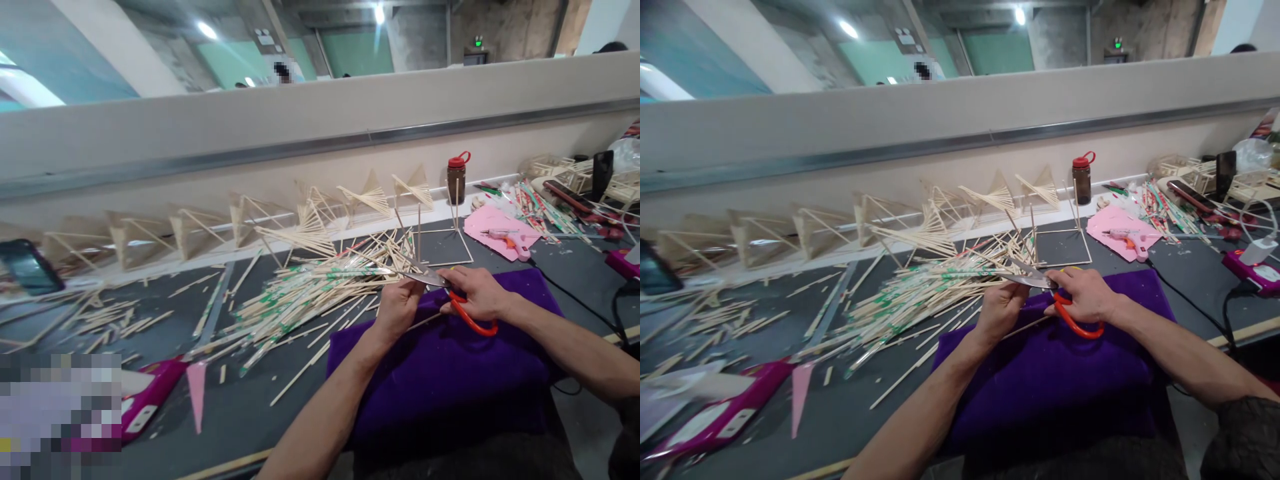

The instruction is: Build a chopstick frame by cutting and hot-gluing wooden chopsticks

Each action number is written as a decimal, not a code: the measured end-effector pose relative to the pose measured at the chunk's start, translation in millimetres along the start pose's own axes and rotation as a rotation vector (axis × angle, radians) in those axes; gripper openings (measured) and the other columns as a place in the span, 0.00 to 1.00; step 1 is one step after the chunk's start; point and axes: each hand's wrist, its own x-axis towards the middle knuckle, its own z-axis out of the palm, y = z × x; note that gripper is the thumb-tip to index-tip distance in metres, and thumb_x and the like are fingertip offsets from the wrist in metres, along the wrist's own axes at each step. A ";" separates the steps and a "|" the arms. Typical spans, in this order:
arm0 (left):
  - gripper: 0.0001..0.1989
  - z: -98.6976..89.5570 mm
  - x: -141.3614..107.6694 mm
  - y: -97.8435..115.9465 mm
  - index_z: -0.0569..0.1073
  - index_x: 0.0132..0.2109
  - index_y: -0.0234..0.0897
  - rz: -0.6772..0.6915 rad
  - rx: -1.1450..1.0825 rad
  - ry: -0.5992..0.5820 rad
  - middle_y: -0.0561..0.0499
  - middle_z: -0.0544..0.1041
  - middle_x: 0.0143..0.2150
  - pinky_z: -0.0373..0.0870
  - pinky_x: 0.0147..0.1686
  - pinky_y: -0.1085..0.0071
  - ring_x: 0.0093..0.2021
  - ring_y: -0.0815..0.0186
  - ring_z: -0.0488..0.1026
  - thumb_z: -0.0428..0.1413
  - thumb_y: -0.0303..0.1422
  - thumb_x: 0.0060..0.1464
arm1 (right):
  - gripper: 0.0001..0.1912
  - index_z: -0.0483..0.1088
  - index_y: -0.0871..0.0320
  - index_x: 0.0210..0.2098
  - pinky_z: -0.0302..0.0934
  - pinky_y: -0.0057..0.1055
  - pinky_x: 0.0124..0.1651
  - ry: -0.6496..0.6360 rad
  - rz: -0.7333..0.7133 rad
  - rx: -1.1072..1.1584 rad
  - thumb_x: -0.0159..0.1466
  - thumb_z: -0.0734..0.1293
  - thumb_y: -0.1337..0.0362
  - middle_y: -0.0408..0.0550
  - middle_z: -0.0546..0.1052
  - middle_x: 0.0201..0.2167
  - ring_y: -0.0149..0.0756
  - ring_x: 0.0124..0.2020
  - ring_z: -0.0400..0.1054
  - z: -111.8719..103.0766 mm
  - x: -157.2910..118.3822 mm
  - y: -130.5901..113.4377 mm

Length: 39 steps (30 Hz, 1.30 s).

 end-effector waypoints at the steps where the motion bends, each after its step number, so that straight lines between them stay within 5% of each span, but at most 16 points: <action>1: 0.16 -1.3 0.6 2.0 0.81 0.34 0.40 -0.021 -0.031 -0.013 0.49 0.81 0.28 0.74 0.36 0.68 0.33 0.61 0.79 0.51 0.39 0.62 | 0.38 0.67 0.61 0.64 0.63 0.37 0.44 -0.004 0.000 0.004 0.63 0.70 0.44 0.56 0.79 0.45 0.43 0.42 0.72 -0.6 0.1 -0.2; 7: 0.18 -9.0 3.2 8.9 0.77 0.26 0.40 -0.114 -0.151 -0.065 0.52 0.71 0.18 0.68 0.25 0.70 0.25 0.63 0.71 0.52 0.42 0.60 | 0.38 0.67 0.58 0.65 0.63 0.38 0.44 -0.025 0.001 0.024 0.63 0.70 0.43 0.56 0.79 0.45 0.44 0.42 0.73 -2.5 1.3 -0.3; 15: 0.18 -16.0 6.6 14.7 0.68 0.20 0.41 -0.132 -0.183 -0.094 0.54 0.62 0.16 0.62 0.23 0.71 0.21 0.67 0.61 0.51 0.41 0.55 | 0.32 0.67 0.60 0.65 0.63 0.36 0.43 -0.029 -0.020 0.010 0.66 0.68 0.50 0.56 0.80 0.46 0.43 0.42 0.74 -3.4 0.8 -0.5; 22: 0.21 -11.4 4.5 7.4 0.65 0.20 0.41 -0.150 -0.135 -0.069 0.54 0.63 0.17 0.59 0.22 0.71 0.19 0.69 0.59 0.50 0.44 0.59 | 0.28 0.67 0.58 0.64 0.61 0.34 0.41 -0.025 0.011 -0.054 0.66 0.64 0.63 0.54 0.80 0.43 0.41 0.40 0.73 -2.0 0.6 -2.4; 33: 0.14 -6.1 3.8 9.5 0.74 0.32 0.37 -0.237 -0.253 0.073 0.53 0.77 0.26 0.66 0.29 0.72 0.26 0.67 0.71 0.58 0.44 0.55 | 0.27 0.68 0.60 0.63 0.63 0.36 0.43 0.024 0.033 0.016 0.66 0.65 0.62 0.55 0.80 0.45 0.42 0.39 0.74 1.7 -0.2 2.2; 39: 0.10 -10.1 1.6 2.7 0.76 0.34 0.38 -0.058 -0.069 0.125 0.54 0.78 0.26 0.68 0.31 0.73 0.27 0.68 0.75 0.56 0.37 0.59 | 0.30 0.67 0.59 0.64 0.64 0.37 0.47 -0.016 0.055 0.042 0.66 0.68 0.54 0.55 0.79 0.48 0.44 0.46 0.74 0.9 2.5 -0.6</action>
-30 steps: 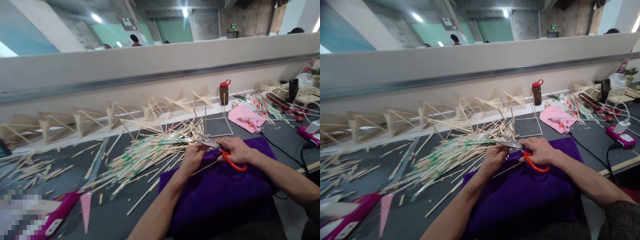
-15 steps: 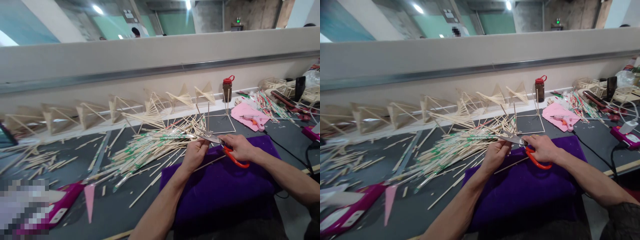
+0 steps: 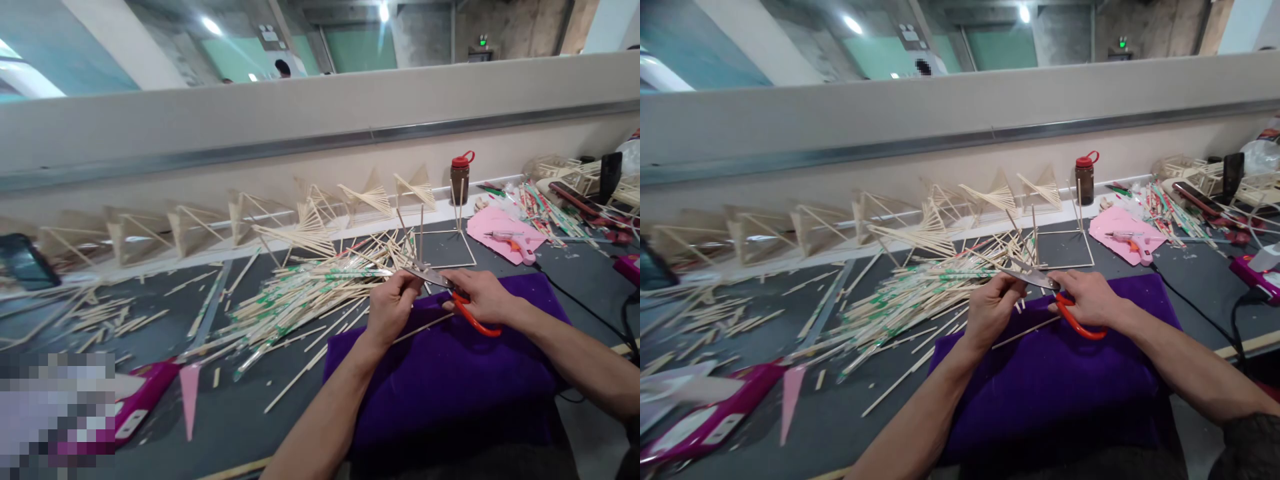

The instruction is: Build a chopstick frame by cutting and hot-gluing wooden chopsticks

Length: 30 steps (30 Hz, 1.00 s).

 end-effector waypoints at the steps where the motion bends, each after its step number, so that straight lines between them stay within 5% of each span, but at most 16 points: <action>1: 0.09 -0.3 -0.1 -1.0 0.77 0.34 0.39 0.048 0.054 0.010 0.54 0.78 0.26 0.68 0.31 0.73 0.26 0.68 0.74 0.55 0.36 0.60 | 0.31 0.67 0.59 0.64 0.64 0.38 0.48 -0.006 0.011 0.002 0.66 0.69 0.52 0.55 0.79 0.48 0.45 0.46 0.74 -0.4 0.4 -0.8; 7: 0.13 3.8 -3.9 -6.5 0.78 0.36 0.37 0.270 0.360 0.032 0.49 0.79 0.27 0.68 0.31 0.73 0.27 0.66 0.75 0.51 0.35 0.65 | 0.39 0.65 0.57 0.66 0.64 0.40 0.50 0.001 0.043 -0.028 0.62 0.72 0.46 0.56 0.78 0.50 0.46 0.47 0.73 -0.9 0.1 -4.8; 11: 0.14 5.3 -6.4 -5.3 0.78 0.34 0.37 0.286 0.410 0.023 0.49 0.77 0.25 0.68 0.31 0.73 0.26 0.65 0.75 0.50 0.34 0.65 | 0.38 0.65 0.58 0.66 0.63 0.37 0.47 0.004 0.019 -0.025 0.63 0.71 0.46 0.55 0.77 0.48 0.43 0.45 0.72 -1.2 -1.5 -5.8; 22: 0.16 0.3 -2.9 14.4 0.70 0.26 0.38 -0.108 -0.094 -0.118 0.56 0.66 0.19 0.59 0.26 0.73 0.21 0.71 0.61 0.53 0.42 0.58 | 0.38 0.64 0.58 0.68 0.62 0.36 0.45 0.033 -0.042 0.031 0.64 0.70 0.46 0.53 0.77 0.43 0.41 0.41 0.70 -1.6 -4.2 -4.7; 30: 0.25 -7.4 1.0 23.3 0.74 0.31 0.35 -0.444 -0.512 -0.233 0.60 0.63 0.17 0.45 0.18 0.75 0.16 0.77 0.50 0.66 0.55 0.45 | 0.36 0.65 0.59 0.67 0.62 0.35 0.40 0.063 -0.146 0.056 0.66 0.68 0.46 0.54 0.78 0.41 0.40 0.37 0.70 -2.7 -5.3 2.2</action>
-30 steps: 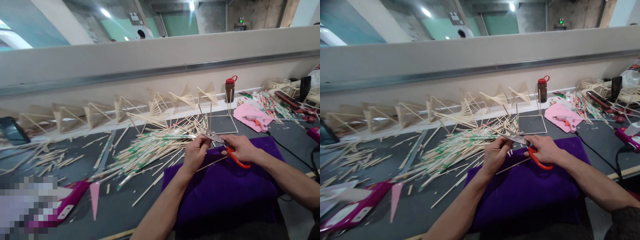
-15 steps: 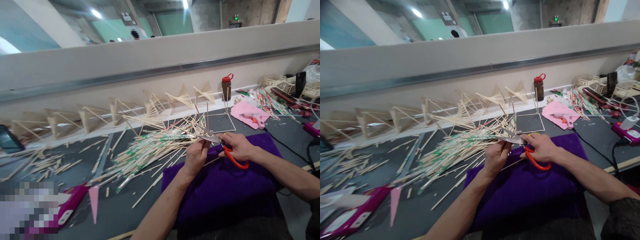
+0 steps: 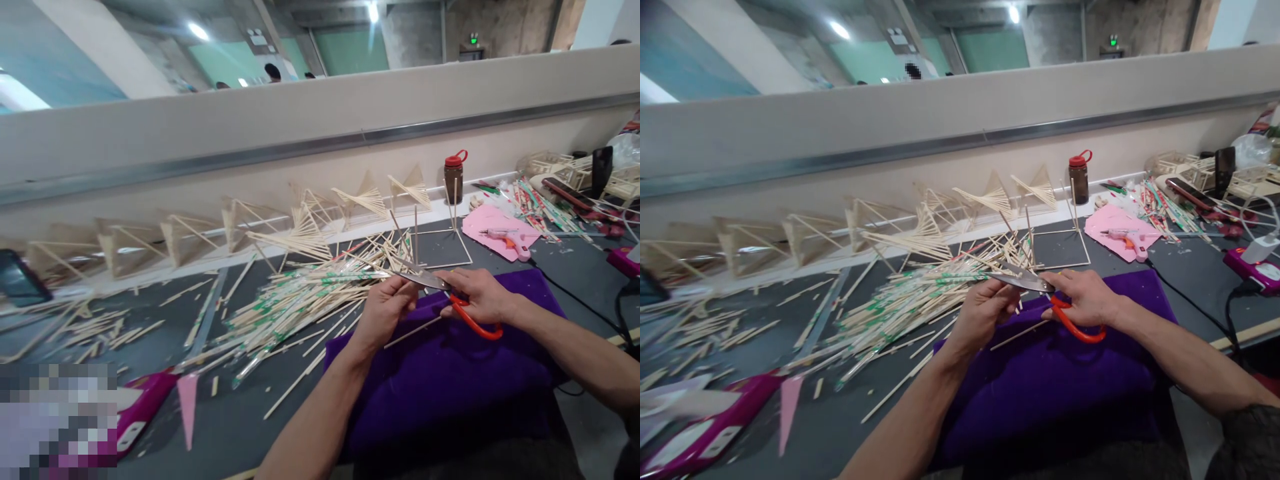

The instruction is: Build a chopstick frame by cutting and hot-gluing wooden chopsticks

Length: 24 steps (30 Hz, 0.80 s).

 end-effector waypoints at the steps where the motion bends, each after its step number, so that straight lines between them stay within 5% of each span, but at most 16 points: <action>1: 0.26 0.4 0.1 1.7 0.75 0.32 0.35 -0.023 -0.035 -0.005 0.60 0.62 0.17 0.45 0.18 0.76 0.16 0.77 0.50 0.67 0.55 0.43 | 0.35 0.65 0.59 0.67 0.62 0.35 0.40 0.012 -0.012 -0.001 0.67 0.67 0.48 0.54 0.78 0.41 0.39 0.37 0.70 -0.2 -0.5 0.8; 7: 0.32 3.0 -0.4 8.8 0.71 0.28 0.35 -0.122 -0.174 -0.086 0.61 0.61 0.15 0.41 0.14 0.78 0.14 0.80 0.47 0.71 0.59 0.32 | 0.28 0.65 0.57 0.67 0.62 0.33 0.38 0.036 -0.066 -0.001 0.69 0.63 0.59 0.52 0.79 0.40 0.37 0.34 0.69 0.4 -2.5 4.1; 17: 0.31 -0.2 -4.3 6.0 0.68 0.28 0.37 -0.199 -0.285 -0.285 0.63 0.58 0.15 0.38 0.14 0.78 0.13 0.80 0.43 0.70 0.58 0.35 | 0.28 0.65 0.53 0.66 0.65 0.34 0.41 0.038 -0.107 0.044 0.67 0.64 0.63 0.51 0.80 0.44 0.38 0.38 0.72 -3.2 -2.8 2.4; 20: 0.26 -0.4 -0.7 2.7 0.70 0.29 0.37 -0.121 -0.143 -0.124 0.60 0.63 0.16 0.41 0.16 0.77 0.14 0.78 0.46 0.67 0.55 0.42 | 0.28 0.66 0.54 0.66 0.65 0.33 0.43 0.012 -0.029 0.031 0.66 0.64 0.65 0.52 0.81 0.46 0.38 0.39 0.73 -2.0 -1.0 2.7; 24: 0.11 -1.6 3.4 -2.9 0.73 0.30 0.37 0.181 0.323 0.189 0.54 0.74 0.24 0.62 0.26 0.74 0.23 0.70 0.66 0.57 0.40 0.53 | 0.24 0.70 0.54 0.62 0.64 0.33 0.44 -0.005 0.115 0.008 0.66 0.64 0.64 0.52 0.80 0.50 0.38 0.42 0.74 3.9 2.4 0.8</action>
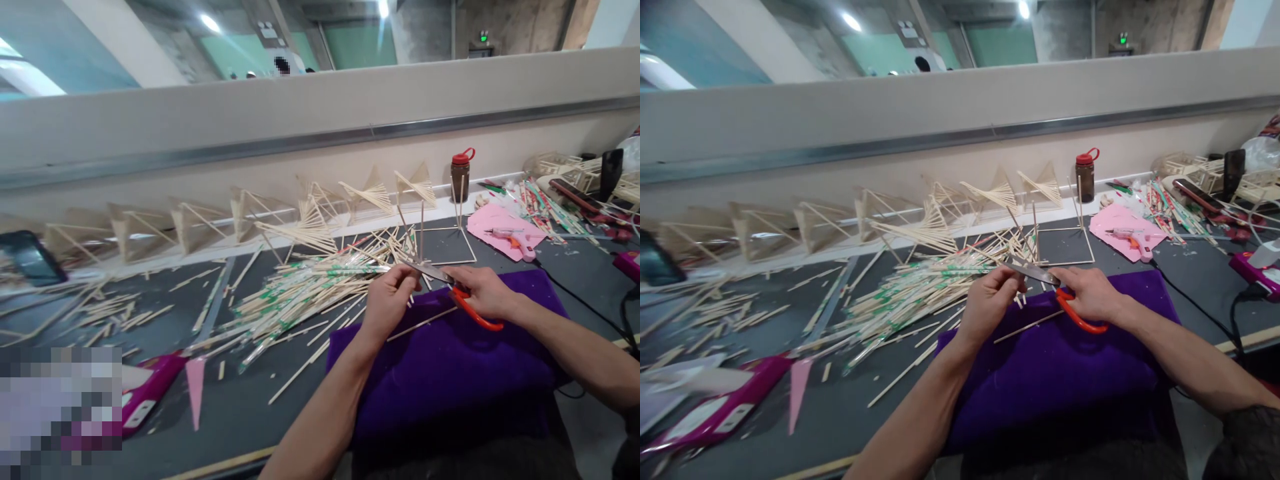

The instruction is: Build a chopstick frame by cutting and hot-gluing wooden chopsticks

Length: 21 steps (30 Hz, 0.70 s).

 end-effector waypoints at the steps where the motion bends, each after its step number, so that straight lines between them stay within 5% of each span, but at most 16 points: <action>1: 0.10 0.4 0.3 -1.6 0.74 0.30 0.38 0.068 0.106 0.043 0.53 0.76 0.25 0.65 0.30 0.72 0.26 0.68 0.70 0.55 0.38 0.54 | 0.24 0.70 0.54 0.62 0.64 0.32 0.44 -0.007 0.026 -0.006 0.66 0.64 0.64 0.52 0.81 0.49 0.38 0.41 0.74 1.5 0.5 -1.0; 4: 0.11 2.4 0.2 -5.6 0.74 0.32 0.38 0.161 0.228 0.085 0.52 0.77 0.27 0.67 0.34 0.71 0.30 0.66 0.72 0.52 0.38 0.57 | 0.26 0.68 0.56 0.63 0.63 0.32 0.43 -0.020 0.069 -0.031 0.66 0.64 0.63 0.52 0.81 0.45 0.38 0.38 0.73 4.0 0.8 -4.0; 12: 0.13 3.8 1.0 -10.6 0.74 0.31 0.38 0.110 0.115 0.103 0.56 0.73 0.23 0.64 0.30 0.74 0.25 0.69 0.68 0.58 0.43 0.54 | 0.26 0.68 0.56 0.64 0.63 0.32 0.44 0.011 0.026 -0.071 0.66 0.65 0.63 0.52 0.81 0.44 0.39 0.40 0.74 4.2 -0.3 -3.3; 21: 0.14 -0.9 -1.1 -8.1 0.74 0.29 0.39 0.219 0.247 0.075 0.55 0.76 0.22 0.67 0.30 0.73 0.23 0.68 0.71 0.53 0.40 0.59 | 0.34 0.67 0.56 0.65 0.63 0.35 0.43 0.036 0.029 -0.096 0.64 0.71 0.48 0.53 0.80 0.45 0.41 0.41 0.74 5.3 1.5 -3.0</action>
